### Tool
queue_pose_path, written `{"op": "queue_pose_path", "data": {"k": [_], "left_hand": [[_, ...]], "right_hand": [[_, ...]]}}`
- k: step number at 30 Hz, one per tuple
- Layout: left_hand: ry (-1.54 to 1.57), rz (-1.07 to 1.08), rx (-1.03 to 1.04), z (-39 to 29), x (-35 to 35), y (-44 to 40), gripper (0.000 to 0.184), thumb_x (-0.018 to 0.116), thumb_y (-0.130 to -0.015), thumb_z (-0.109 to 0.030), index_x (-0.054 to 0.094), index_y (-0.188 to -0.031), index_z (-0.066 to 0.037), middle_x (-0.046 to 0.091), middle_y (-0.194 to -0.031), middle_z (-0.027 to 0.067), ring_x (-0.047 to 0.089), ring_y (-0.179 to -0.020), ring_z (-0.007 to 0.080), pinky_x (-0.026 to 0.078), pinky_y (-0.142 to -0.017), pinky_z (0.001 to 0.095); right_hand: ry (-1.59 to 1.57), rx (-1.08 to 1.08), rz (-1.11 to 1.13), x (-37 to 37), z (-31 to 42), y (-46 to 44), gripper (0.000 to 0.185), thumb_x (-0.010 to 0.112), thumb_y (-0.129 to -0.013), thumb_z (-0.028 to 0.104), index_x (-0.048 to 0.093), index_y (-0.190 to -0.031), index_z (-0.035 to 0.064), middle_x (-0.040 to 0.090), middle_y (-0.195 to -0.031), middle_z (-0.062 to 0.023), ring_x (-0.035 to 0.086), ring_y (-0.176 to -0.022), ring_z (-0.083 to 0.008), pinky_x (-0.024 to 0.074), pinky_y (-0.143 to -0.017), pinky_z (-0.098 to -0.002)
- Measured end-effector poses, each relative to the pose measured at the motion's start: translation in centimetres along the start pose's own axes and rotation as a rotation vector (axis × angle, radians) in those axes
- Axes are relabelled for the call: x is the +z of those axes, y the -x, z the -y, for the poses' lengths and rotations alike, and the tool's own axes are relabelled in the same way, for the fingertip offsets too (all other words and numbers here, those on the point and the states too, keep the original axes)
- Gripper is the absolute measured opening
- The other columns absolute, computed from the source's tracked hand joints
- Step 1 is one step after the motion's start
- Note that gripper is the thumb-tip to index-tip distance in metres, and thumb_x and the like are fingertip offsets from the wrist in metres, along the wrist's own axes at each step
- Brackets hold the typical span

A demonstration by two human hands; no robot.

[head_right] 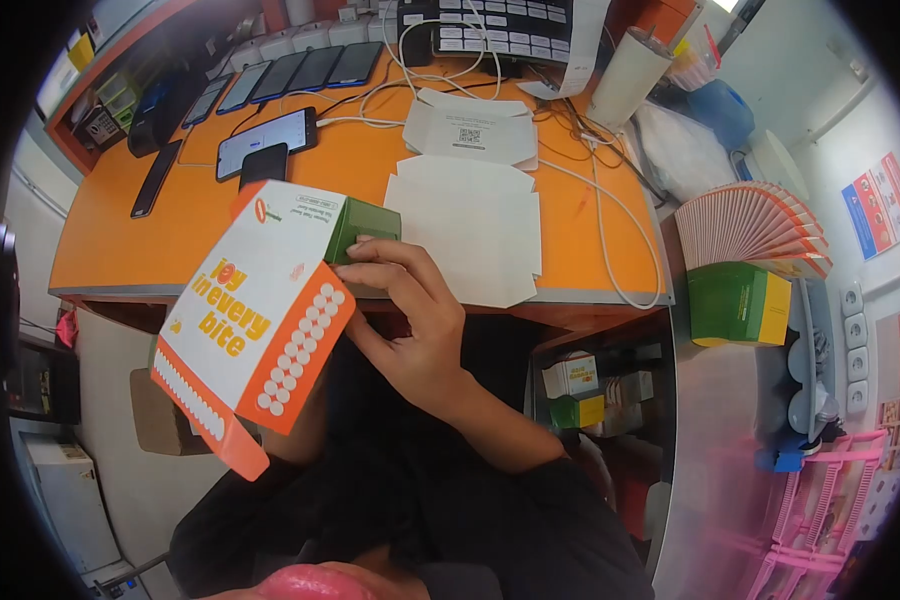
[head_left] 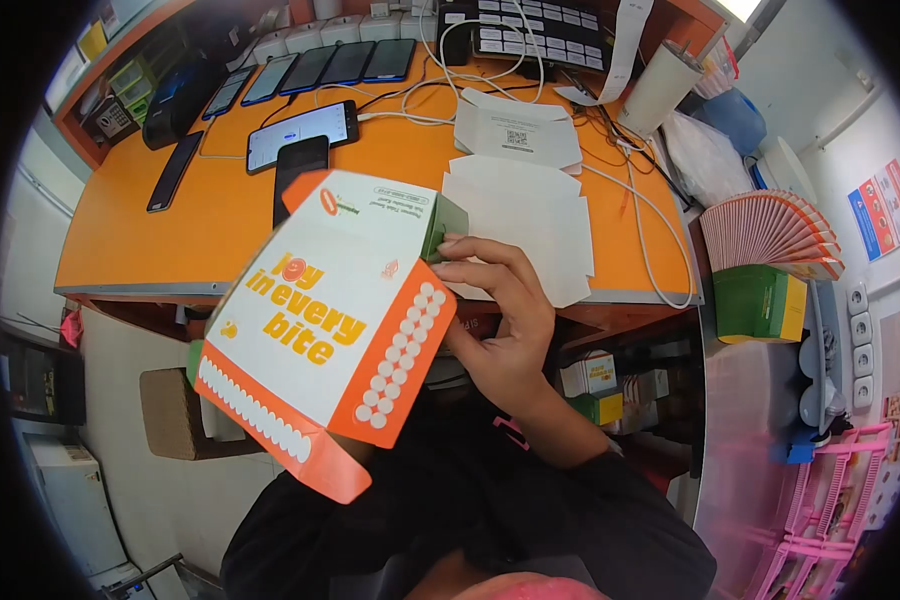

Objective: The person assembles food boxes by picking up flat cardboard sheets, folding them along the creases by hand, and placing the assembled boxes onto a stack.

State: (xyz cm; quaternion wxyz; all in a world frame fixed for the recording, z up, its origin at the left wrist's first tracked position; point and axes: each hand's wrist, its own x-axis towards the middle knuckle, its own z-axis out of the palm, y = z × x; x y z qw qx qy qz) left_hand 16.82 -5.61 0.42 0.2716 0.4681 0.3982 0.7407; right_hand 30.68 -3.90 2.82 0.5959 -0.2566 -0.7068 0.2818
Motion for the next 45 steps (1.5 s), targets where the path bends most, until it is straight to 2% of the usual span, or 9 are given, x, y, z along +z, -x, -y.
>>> {"op": "queue_pose_path", "data": {"k": [9,15,21,25,28,31,37,42,45], "left_hand": [[-0.041,-0.021,0.018,-0.1,-0.2,0.3,0.036,0.056,-0.087,-0.004,0.043,-0.12,0.001,0.052,-0.11,0.0116,0.058,-0.093,0.0183,0.054,-0.068,0.0264],[-0.091,-0.048,0.039,0.2,-0.2,0.8,0.037,0.056,-0.087,-0.004,0.042,-0.12,0.001,0.052,-0.11,0.0116,0.058,-0.094,0.0185,0.054,-0.067,0.0261],[-0.189,-0.119,0.043,1.5,0.2,1.6,0.038,0.056,-0.086,-0.004,0.041,-0.121,0.0,0.052,-0.11,0.0116,0.058,-0.094,0.0187,0.055,-0.066,0.0258],[0.044,-0.222,-0.075,1.5,1.0,1.3,0.041,0.056,-0.086,-0.002,0.039,-0.123,-0.001,0.05,-0.113,0.0121,0.056,-0.097,0.0191,0.055,-0.07,0.0293],[0.213,-0.224,-0.02,0.5,1.8,1.3,0.037,0.065,-0.08,0.001,0.049,-0.114,-0.001,0.052,-0.109,0.0061,0.05,-0.097,0.0141,0.041,-0.084,0.0263],[0.193,-0.079,0.023,1.1,0.6,1.8,0.043,0.058,-0.084,0.003,0.041,-0.123,-0.003,0.049,-0.116,0.0081,0.051,-0.104,0.0167,0.047,-0.085,0.0309],[-0.377,-0.001,0.245,0.4,-0.3,1.5,0.034,0.051,-0.091,-0.007,0.042,-0.123,-0.004,0.048,-0.116,0.0082,0.051,-0.106,0.0169,0.047,-0.086,0.0309],[-0.157,-0.01,0.156,0.6,0.1,1.5,0.033,0.05,-0.092,-0.008,0.042,-0.123,-0.004,0.048,-0.116,0.0082,0.051,-0.105,0.0169,0.047,-0.086,0.0307],[-0.071,-0.018,0.111,0.9,0.6,1.5,0.032,0.05,-0.092,-0.009,0.042,-0.122,-0.004,0.049,-0.116,0.0082,0.051,-0.105,0.0169,0.047,-0.086,0.0306]], "right_hand": [[0.098,-0.031,-0.009,0.7,-0.7,0.0,0.029,0.072,-0.064,-0.003,0.061,-0.09,0.0047,0.06,-0.109,-0.0098,0.06,-0.097,-0.0248,0.05,-0.08,-0.0325],[0.271,-0.179,0.0,0.2,-1.5,-0.6,0.03,0.073,-0.064,-0.003,0.062,-0.092,0.0045,0.065,-0.105,-0.0093,0.057,-0.104,-0.0265,0.0453,-0.091,-0.0372],[0.342,-0.241,0.019,0.1,-1.2,-0.6,0.027,0.068,-0.066,-0.004,0.063,-0.089,0.0091,0.064,-0.104,-0.0028,0.056,-0.106,-0.0254,0.0393,-0.097,-0.0455],[0.242,-0.244,-0.06,0.5,-1.4,-0.5,0.027,0.069,-0.066,-0.003,0.064,-0.09,0.0077,0.063,-0.102,-0.0062,0.059,-0.101,-0.0257,0.0459,-0.089,-0.0395],[0.182,-0.218,-0.118,0.6,-1.6,-0.4,0.029,0.07,-0.065,-0.005,0.065,-0.092,0.0051,0.061,-0.102,-0.0104,0.06,-0.099,-0.0256,0.0503,-0.082,-0.0347],[0.193,-0.241,-0.092,0.4,-1.7,-0.3,0.031,0.069,-0.064,-0.009,0.065,-0.093,0.0015,0.059,-0.102,-0.014,0.059,-0.1,-0.025,0.0519,-0.081,-0.0323],[0.168,-0.181,-0.127,0.3,-1.6,-0.3,0.024,0.068,-0.067,-0.003,0.065,-0.09,0.0027,0.059,-0.091,-0.0087,0.059,-0.078,-0.0204,0.0479,-0.066,-0.0286],[0.028,-0.035,-0.037,0.0,-0.4,-0.4,0.02,0.068,-0.066,-0.003,0.064,-0.085,0.001,0.059,-0.083,-0.0082,0.056,-0.073,-0.0194,0.0453,-0.063,-0.0276],[0.097,-0.073,-0.064,0.1,-0.2,-0.1,0.017,0.066,-0.069,-0.007,0.062,-0.084,-0.0012,0.059,-0.081,-0.0091,0.057,-0.077,-0.0167,0.0443,-0.07,-0.0261]]}}
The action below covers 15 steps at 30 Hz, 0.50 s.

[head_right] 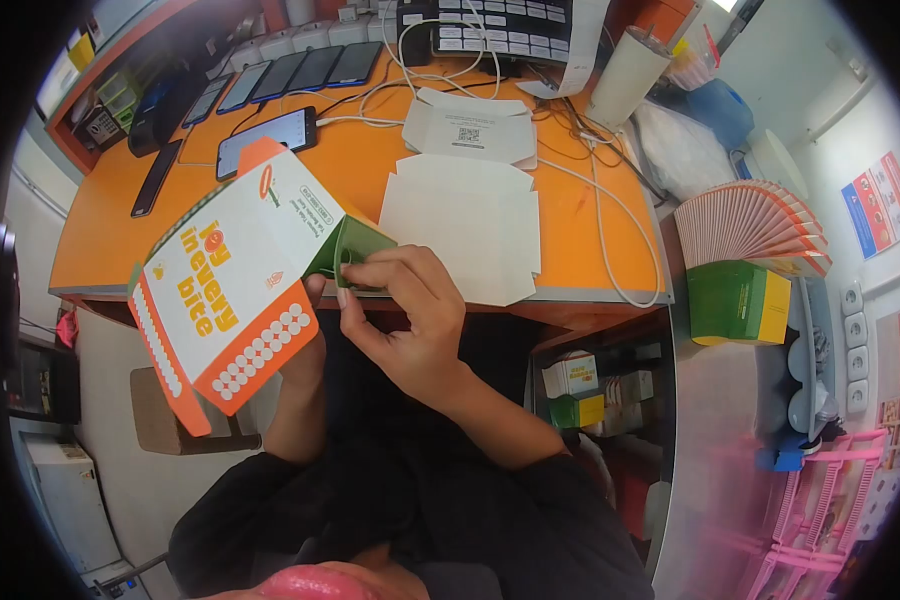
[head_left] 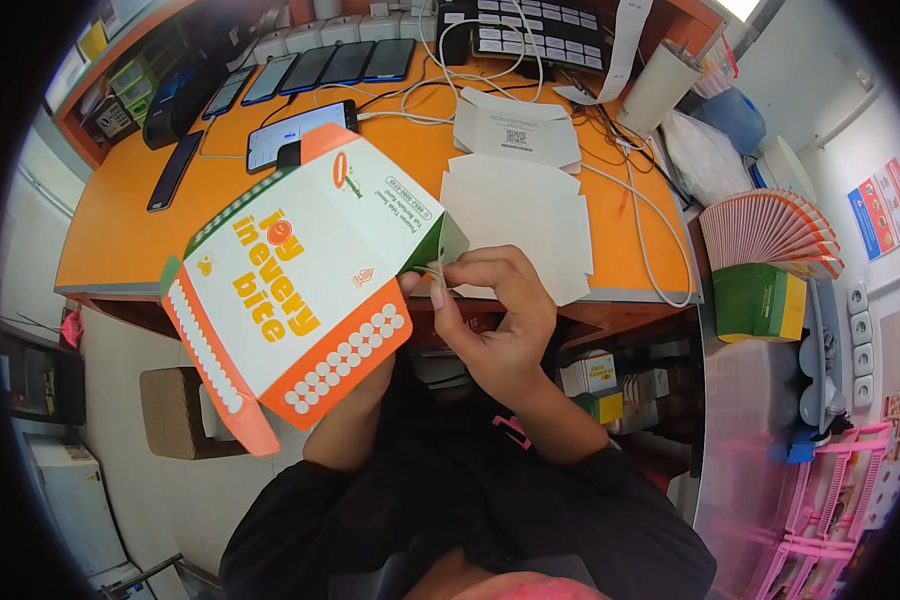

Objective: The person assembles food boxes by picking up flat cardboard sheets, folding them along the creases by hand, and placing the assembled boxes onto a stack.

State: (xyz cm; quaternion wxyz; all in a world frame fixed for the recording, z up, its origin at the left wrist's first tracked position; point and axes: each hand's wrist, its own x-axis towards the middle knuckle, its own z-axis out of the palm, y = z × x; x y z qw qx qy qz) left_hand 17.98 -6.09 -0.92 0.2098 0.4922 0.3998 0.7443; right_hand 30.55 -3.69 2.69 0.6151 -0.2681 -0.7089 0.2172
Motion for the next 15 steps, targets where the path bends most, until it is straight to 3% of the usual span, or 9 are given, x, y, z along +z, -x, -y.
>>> {"op": "queue_pose_path", "data": {"k": [9,12,15], "left_hand": [[0.128,0.009,-0.05,-0.4,-0.1,-0.4,0.03,0.049,-0.093,-0.011,0.043,-0.122,-0.004,0.049,-0.115,0.0082,0.051,-0.105,0.0168,0.047,-0.085,0.0302],[0.155,0.014,-0.063,-0.8,-0.1,-0.4,0.03,0.048,-0.093,-0.012,0.043,-0.121,-0.004,0.049,-0.115,0.0082,0.051,-0.104,0.0168,0.047,-0.085,0.0301],[0.184,0.019,-0.072,-1.0,0.0,-0.3,0.03,0.048,-0.093,-0.013,0.043,-0.121,-0.004,0.049,-0.115,0.0082,0.051,-0.104,0.0168,0.047,-0.085,0.03]], "right_hand": [[0.046,-0.055,-0.087,-0.1,-0.9,0.3,0.019,0.07,-0.06,-0.003,0.06,-0.076,0.0004,0.058,-0.077,-0.0084,0.055,-0.067,-0.02,0.0441,-0.058,-0.0285],[0.044,-0.016,-0.08,-0.1,-0.5,0.4,0.018,0.07,-0.06,-0.004,0.058,-0.073,0.0005,0.057,-0.075,-0.0082,0.055,-0.066,-0.0194,0.0438,-0.057,-0.028],[-0.045,0.039,-0.009,-0.4,0.2,0.0,0.013,0.068,-0.068,-0.007,0.057,-0.072,-0.0004,0.057,-0.074,-0.0076,0.054,-0.068,-0.0134,0.0422,-0.062,-0.0232]]}}
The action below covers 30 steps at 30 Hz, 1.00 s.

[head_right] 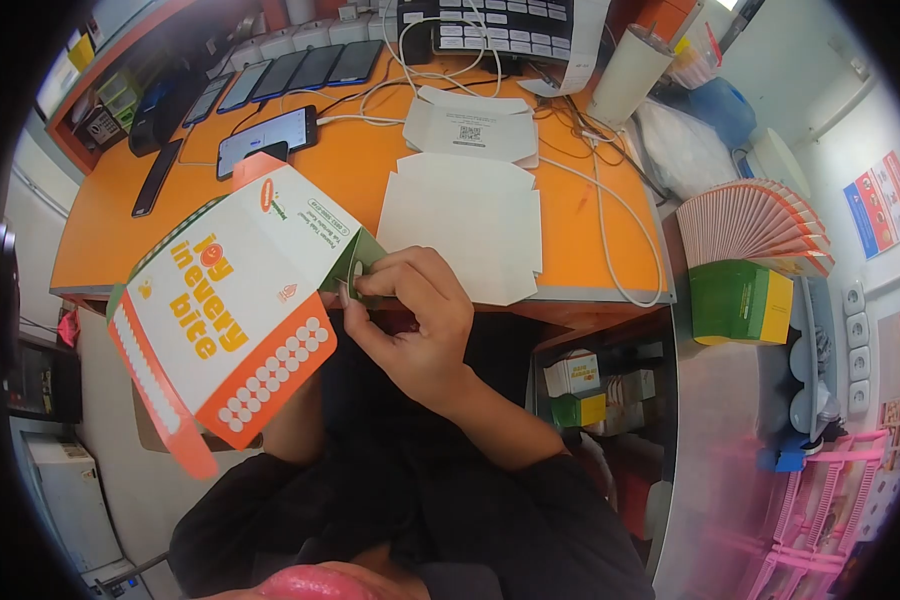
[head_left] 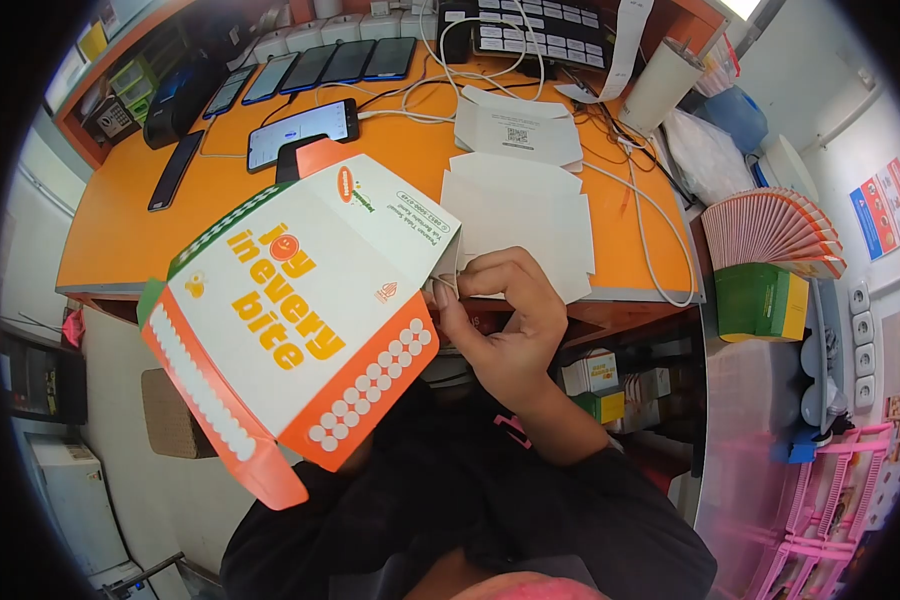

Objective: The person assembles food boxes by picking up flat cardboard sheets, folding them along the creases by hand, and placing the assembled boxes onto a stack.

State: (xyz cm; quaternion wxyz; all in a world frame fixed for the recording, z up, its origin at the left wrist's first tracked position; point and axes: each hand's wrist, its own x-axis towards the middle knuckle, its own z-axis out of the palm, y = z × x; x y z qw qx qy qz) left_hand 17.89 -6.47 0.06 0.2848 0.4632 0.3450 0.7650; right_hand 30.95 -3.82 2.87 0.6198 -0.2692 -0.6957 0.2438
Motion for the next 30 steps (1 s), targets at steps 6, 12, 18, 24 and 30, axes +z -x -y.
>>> {"op": "queue_pose_path", "data": {"k": [6,12,18,24,30], "left_hand": [[0.063,0.003,-0.03,0.0,0.2,0.2,0.029,0.047,-0.094,-0.014,0.044,-0.121,-0.004,0.049,-0.114,0.0082,0.052,-0.104,0.0167,0.047,-0.085,0.0297],[0.131,0.014,-0.066,0.0,0.2,0.2,0.028,0.046,-0.095,-0.016,0.044,-0.12,-0.004,0.05,-0.114,0.0082,0.052,-0.103,0.0167,0.047,-0.084,0.0295],[0.239,0.045,-0.104,-0.1,0.4,0.2,0.028,0.045,-0.095,-0.017,0.045,-0.12,-0.004,0.05,-0.114,0.0082,0.052,-0.103,0.0166,0.047,-0.084,0.0292],[0.456,0.118,-0.149,-0.3,0.6,0.2,0.028,0.044,-0.096,-0.019,0.045,-0.119,-0.004,0.05,-0.113,0.0082,0.052,-0.103,0.0166,0.047,-0.084,0.029],[0.144,-0.15,-0.124,-0.5,0.2,1.4,0.03,0.047,-0.094,-0.026,0.047,-0.112,-0.002,0.051,-0.108,0.007,0.051,-0.104,0.0178,0.043,-0.089,0.0348]], "right_hand": [[-0.096,0.037,0.0,0.6,0.3,0.0,0.012,0.068,-0.07,-0.007,0.057,-0.073,-0.0008,0.058,-0.076,-0.007,0.054,-0.069,-0.0126,0.0413,-0.062,-0.0226],[0.094,0.028,0.126,0.0,1.2,-0.4,0.01,0.069,-0.073,-0.003,0.06,-0.078,-0.0023,0.059,-0.077,-0.0075,0.055,-0.071,-0.0157,0.0446,-0.063,-0.0254],[0.248,-0.071,0.253,-0.5,2.2,-1.0,0.035,0.07,-0.07,0.007,0.063,-0.103,0.0021,0.058,-0.102,-0.0111,0.056,-0.087,-0.0263,0.0469,-0.072,-0.0323],[0.07,-0.038,0.314,1.6,1.3,1.3,0.059,0.065,-0.074,0.009,0.047,-0.13,0.0082,0.028,-0.139,-0.025,0.034,-0.125,-0.0395,0.0314,-0.101,-0.0461],[0.087,-0.174,0.28,2.0,-0.2,1.3,0.054,0.064,-0.074,0.006,0.054,-0.126,0.0195,0.026,-0.138,-0.0277,0.032,-0.126,-0.0427,0.0317,-0.1,-0.0493]]}}
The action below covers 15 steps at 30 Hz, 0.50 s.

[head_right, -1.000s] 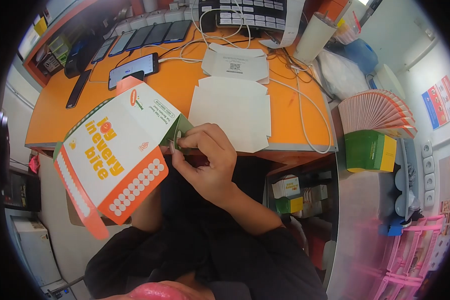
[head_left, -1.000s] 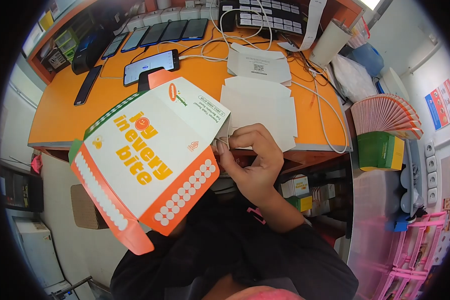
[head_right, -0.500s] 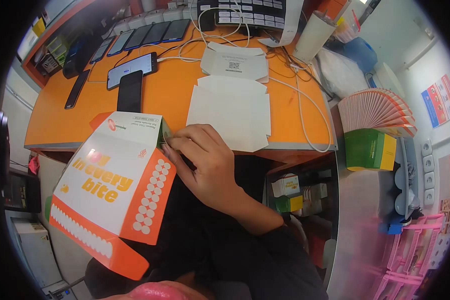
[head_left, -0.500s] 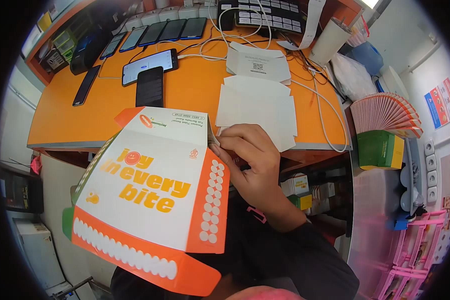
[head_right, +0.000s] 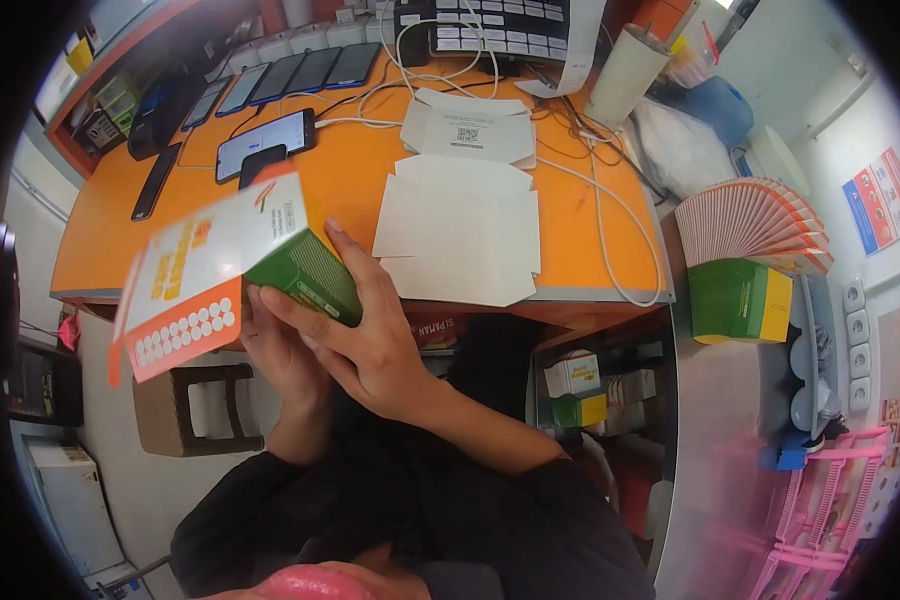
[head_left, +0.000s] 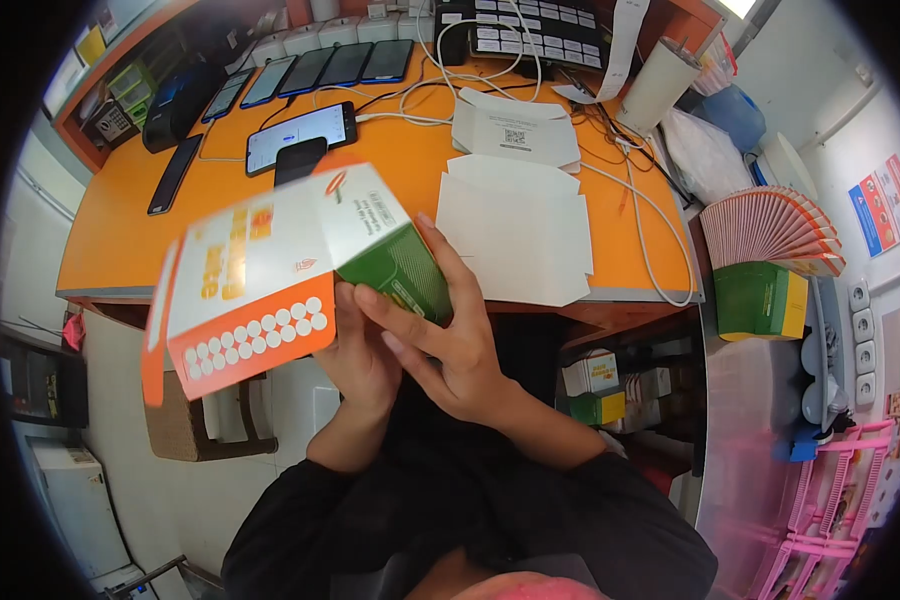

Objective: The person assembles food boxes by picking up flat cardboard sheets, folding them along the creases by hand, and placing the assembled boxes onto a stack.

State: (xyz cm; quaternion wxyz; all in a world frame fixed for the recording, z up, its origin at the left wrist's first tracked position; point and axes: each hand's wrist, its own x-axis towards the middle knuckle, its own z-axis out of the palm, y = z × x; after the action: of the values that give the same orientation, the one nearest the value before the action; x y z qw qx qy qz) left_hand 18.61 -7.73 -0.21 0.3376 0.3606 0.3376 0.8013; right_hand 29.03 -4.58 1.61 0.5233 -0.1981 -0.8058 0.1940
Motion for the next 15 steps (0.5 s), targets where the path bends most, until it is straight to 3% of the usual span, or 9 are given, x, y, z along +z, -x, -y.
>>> {"op": "queue_pose_path", "data": {"k": [1,3,6,8,9,10,11,12,15], "left_hand": [[-0.005,0.01,0.024,0.2,0.0,0.1,0.037,0.04,-0.097,-0.03,0.046,-0.117,0.0,0.053,-0.109,0.0085,0.053,-0.102,0.0169,0.045,-0.087,0.0344],[0.05,0.066,0.08,1.1,-0.6,0.2,0.04,0.039,-0.096,-0.031,0.044,-0.12,0.0,0.053,-0.111,0.0094,0.054,-0.101,0.0191,0.045,-0.088,0.0355],[-0.092,0.283,0.121,0.5,-0.4,-0.8,0.046,0.037,-0.096,-0.034,0.045,-0.124,0.002,0.051,-0.121,0.0141,0.048,-0.114,0.0253,0.037,-0.098,0.0391],[-0.28,0.438,0.049,0.2,-1.2,-2.7,0.046,0.037,-0.096,-0.033,0.047,-0.123,0.003,0.048,-0.127,0.0168,0.042,-0.123,0.0271,0.031,-0.103,0.0401],[-0.293,0.402,0.127,-1.0,0.6,-3.9,0.041,0.044,-0.094,-0.025,0.05,-0.123,0.003,0.047,-0.129,0.0173,0.038,-0.125,0.0237,0.028,-0.102,0.0348],[-0.522,0.35,0.236,-0.4,-0.1,-4.7,0.042,0.047,-0.093,-0.024,0.049,-0.124,0.004,0.048,-0.128,0.0178,0.041,-0.123,0.0237,0.029,-0.102,0.0347],[-0.753,0.278,0.335,0.2,-0.9,-5.4,0.043,0.049,-0.092,-0.022,0.047,-0.125,0.005,0.049,-0.127,0.0183,0.043,-0.121,0.0237,0.03,-0.101,0.0345],[-0.857,0.165,0.268,0.2,-0.7,-5.3,0.043,0.05,-0.092,-0.022,0.047,-0.125,0.005,0.05,-0.126,0.0179,0.046,-0.118,0.023,0.032,-0.099,0.0336],[-0.455,0.262,-0.286,0.0,-1.9,-5.6,0.041,0.051,-0.092,-0.023,0.049,-0.123,0.005,0.056,-0.115,0.0144,0.055,-0.106,0.0189,0.04,-0.091,0.0297]], "right_hand": [[-0.024,0.004,-0.011,0.0,-0.1,0.1,0.053,0.064,-0.074,0.004,0.054,-0.125,0.0189,0.028,-0.137,-0.0276,0.033,-0.126,-0.0425,0.0329,-0.099,-0.0481],[-0.071,0.013,-0.034,-0.1,-0.1,0.3,0.052,0.063,-0.075,0.001,0.056,-0.123,0.0178,0.03,-0.136,-0.0272,0.035,-0.125,-0.0421,0.0354,-0.098,-0.0457],[-0.097,0.145,-0.173,-0.3,-0.2,0.6,0.05,0.062,-0.076,-0.001,0.057,-0.122,0.0165,0.033,-0.134,-0.0267,0.038,-0.121,-0.0414,0.0377,-0.096,-0.0427],[-0.175,0.29,-0.296,-0.3,-1.0,0.8,0.047,0.056,-0.083,0.0,0.048,-0.129,0.008,0.035,-0.135,-0.0211,0.038,-0.124,-0.0334,0.0373,-0.096,-0.0383],[-0.286,0.411,-0.368,-0.4,-1.3,0.6,0.048,0.054,-0.085,0.001,0.043,-0.132,0.0052,0.036,-0.135,-0.0185,0.039,-0.124,-0.0289,0.0363,-0.097,-0.0361],[-0.417,0.478,-0.416,-1.1,-1.5,0.1,0.056,0.049,-0.089,0.002,0.026,-0.14,0.0027,0.036,-0.138,-0.0111,0.039,-0.121,-0.0149,0.0328,-0.098,-0.0285],[-0.452,0.474,-0.464,-1.8,-2.2,-0.1,0.056,0.046,-0.09,0.003,0.024,-0.141,0.0045,0.035,-0.139,-0.0118,0.04,-0.122,-0.0165,0.0309,-0.1,-0.0279],[-0.526,0.518,-0.494,-2.7,-2.2,-0.6,0.054,0.043,-0.091,0.003,0.024,-0.141,0.0053,0.033,-0.141,-0.0116,0.038,-0.123,-0.0175,0.03,-0.102,-0.0292],[-0.729,0.567,-0.478,-4.4,-2.2,-1.1,0.054,0.042,-0.09,0.006,0.024,-0.141,0.0072,0.031,-0.142,-0.0098,0.033,-0.129,-0.02,0.0265,-0.107,-0.0328]]}}
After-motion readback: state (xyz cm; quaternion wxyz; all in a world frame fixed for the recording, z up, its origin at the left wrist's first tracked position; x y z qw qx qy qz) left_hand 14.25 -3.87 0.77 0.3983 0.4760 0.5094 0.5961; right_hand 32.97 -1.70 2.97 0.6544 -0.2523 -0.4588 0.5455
